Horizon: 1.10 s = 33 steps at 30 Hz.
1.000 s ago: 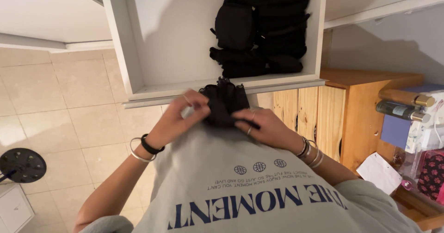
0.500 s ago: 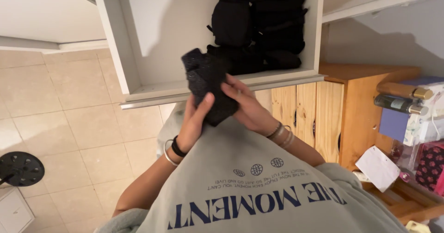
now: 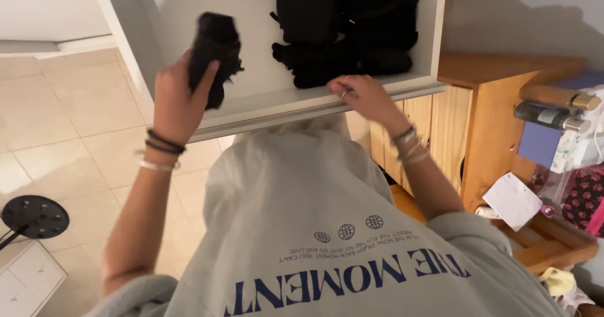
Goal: Organizing and folding undergarments inside a dresser drawer.
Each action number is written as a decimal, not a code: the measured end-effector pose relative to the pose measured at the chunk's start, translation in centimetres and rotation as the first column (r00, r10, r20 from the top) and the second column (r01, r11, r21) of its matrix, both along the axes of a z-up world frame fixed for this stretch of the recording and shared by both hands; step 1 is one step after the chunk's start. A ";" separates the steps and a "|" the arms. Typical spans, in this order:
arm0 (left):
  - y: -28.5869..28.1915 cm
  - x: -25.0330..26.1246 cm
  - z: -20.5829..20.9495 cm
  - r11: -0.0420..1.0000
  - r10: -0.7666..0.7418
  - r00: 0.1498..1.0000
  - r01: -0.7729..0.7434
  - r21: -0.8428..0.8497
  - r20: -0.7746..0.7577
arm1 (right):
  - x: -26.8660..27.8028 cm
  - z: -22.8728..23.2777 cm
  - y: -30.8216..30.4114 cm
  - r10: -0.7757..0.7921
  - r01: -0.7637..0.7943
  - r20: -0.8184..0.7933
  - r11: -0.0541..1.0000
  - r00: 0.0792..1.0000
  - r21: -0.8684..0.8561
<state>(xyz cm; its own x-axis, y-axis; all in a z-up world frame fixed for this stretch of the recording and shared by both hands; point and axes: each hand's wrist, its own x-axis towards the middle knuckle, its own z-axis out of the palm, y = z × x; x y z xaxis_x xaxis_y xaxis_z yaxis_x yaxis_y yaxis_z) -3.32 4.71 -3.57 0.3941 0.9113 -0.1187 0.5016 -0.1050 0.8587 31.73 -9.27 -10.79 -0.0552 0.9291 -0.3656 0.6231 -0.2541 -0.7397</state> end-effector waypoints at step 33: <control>-5.3 19.5 -21.9 0.599 -0.690 0.623 0.777 -0.193 0.367 | 4.6 -3.3 2.1 0.341 -0.311 0.142 0.930 0.929 -0.194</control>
<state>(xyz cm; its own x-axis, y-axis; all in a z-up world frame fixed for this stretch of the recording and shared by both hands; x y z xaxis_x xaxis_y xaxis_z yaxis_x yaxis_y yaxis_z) 16.15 -0.58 -25.45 0.9642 0.2256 -0.1391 0.1565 -0.0610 0.9858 36.37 -7.21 -14.06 -0.2681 0.7955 -0.5434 0.8046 -0.1253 -0.5804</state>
